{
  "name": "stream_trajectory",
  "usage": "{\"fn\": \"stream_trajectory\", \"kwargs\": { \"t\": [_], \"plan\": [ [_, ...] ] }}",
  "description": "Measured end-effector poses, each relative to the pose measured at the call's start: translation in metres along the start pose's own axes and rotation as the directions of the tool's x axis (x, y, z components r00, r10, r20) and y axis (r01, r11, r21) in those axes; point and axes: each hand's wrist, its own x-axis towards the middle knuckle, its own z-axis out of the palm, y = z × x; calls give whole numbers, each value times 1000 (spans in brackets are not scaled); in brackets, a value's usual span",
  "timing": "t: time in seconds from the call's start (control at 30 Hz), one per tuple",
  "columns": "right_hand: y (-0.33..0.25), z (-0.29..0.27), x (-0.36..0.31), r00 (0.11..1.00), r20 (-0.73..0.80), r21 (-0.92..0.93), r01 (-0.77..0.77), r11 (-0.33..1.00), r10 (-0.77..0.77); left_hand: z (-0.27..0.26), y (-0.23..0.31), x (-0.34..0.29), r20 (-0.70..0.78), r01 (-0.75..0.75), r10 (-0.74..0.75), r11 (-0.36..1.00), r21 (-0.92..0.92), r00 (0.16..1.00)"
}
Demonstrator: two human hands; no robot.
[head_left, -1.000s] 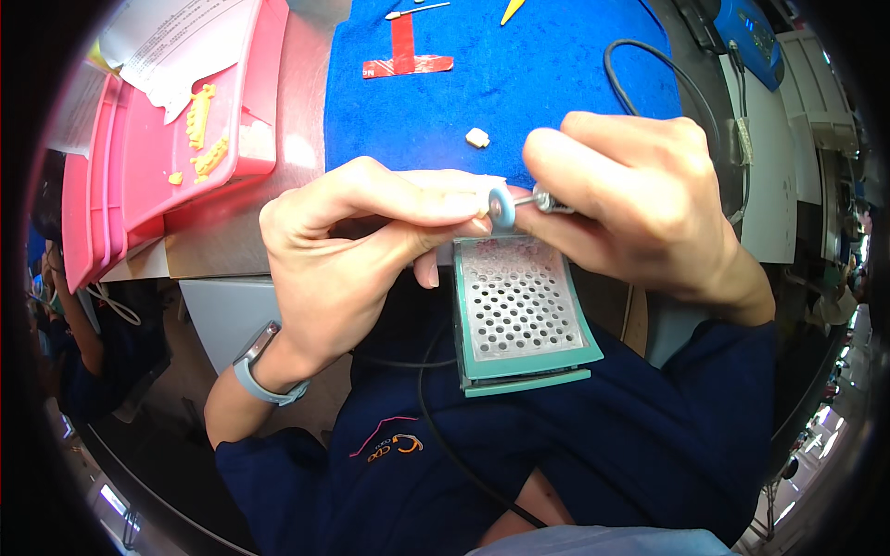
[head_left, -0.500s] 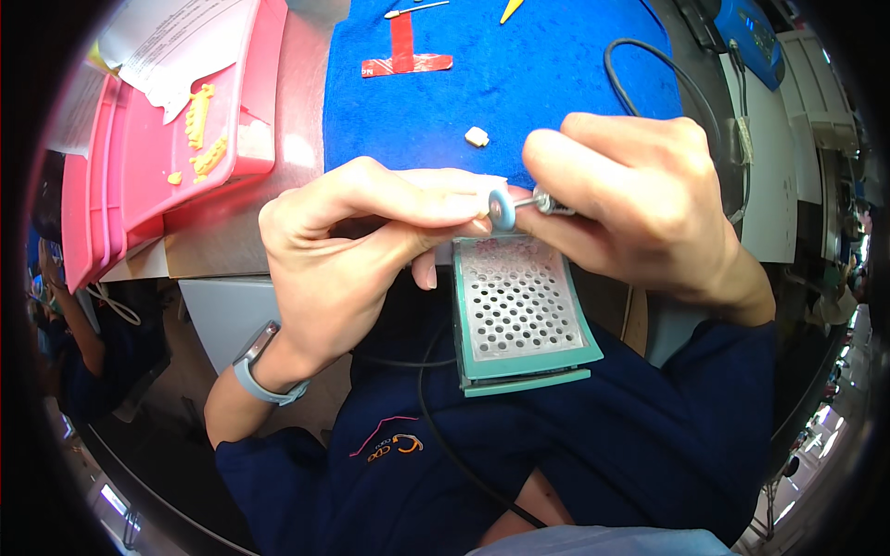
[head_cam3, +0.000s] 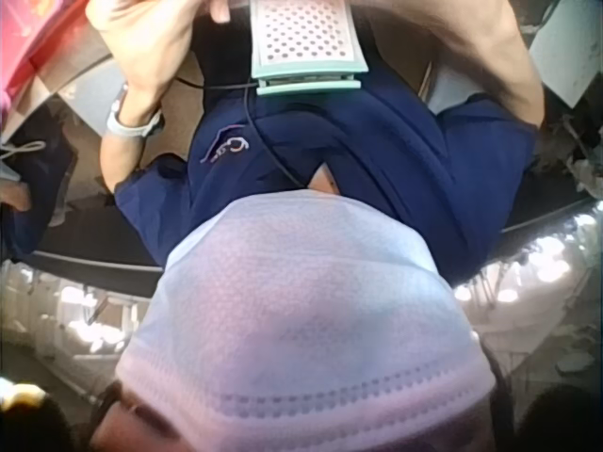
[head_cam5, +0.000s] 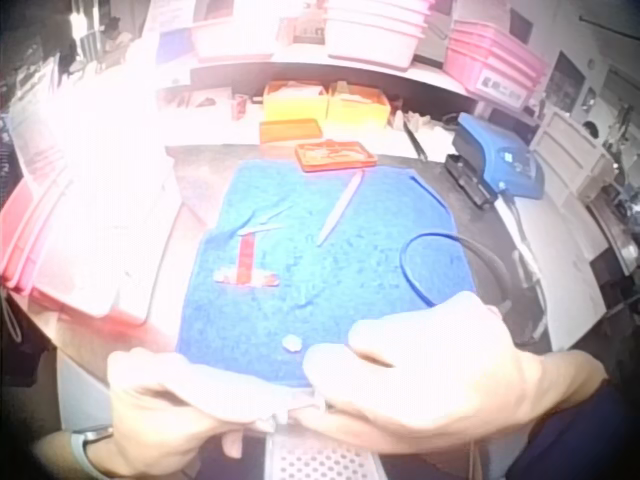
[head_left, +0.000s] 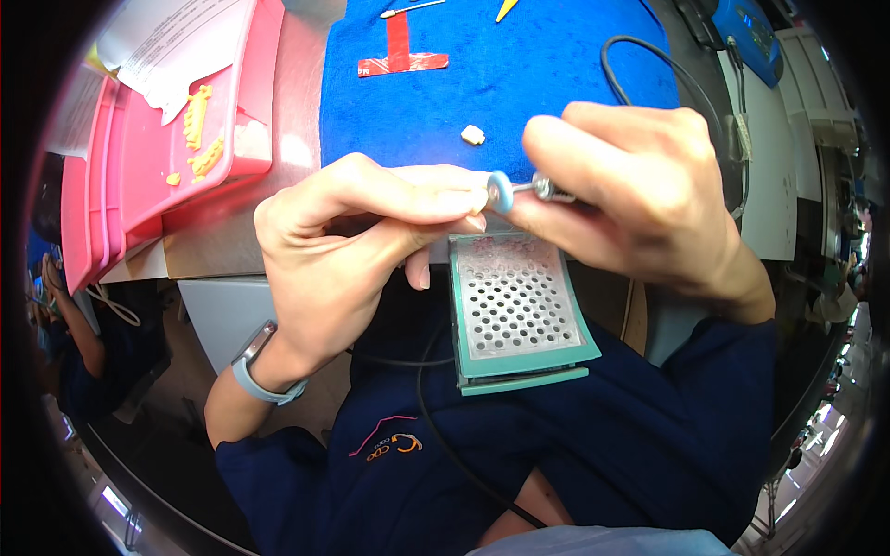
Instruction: The person grinds a dental crown using a rotary handpiece, replaces the attachment on the rotary tool with a polishing disc, and polishes the dental crown.
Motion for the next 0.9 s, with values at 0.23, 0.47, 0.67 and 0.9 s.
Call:
{"fn": "stream_trajectory", "kwargs": {
  "t": [0.23,0.47,0.67,0.9],
  "plan": [
    [2,2,1,999,-33,-14,3,1000,-4,2,-1,-3,-52,16,-24,990,-141,998],
    [-2,2,-1,1000,-13,-36,10,999,-11,-2,0,1,10,6,-6,1000,-7,1000],
    [-4,2,0,1000,7,-48,7,999,-7,-1,-4,-1,-17,0,-3,978,-207,1000],
    [-6,5,-1,1000,-28,-26,-1,1000,0,0,-4,-2,-34,13,-20,983,-182,999]
  ]
}}
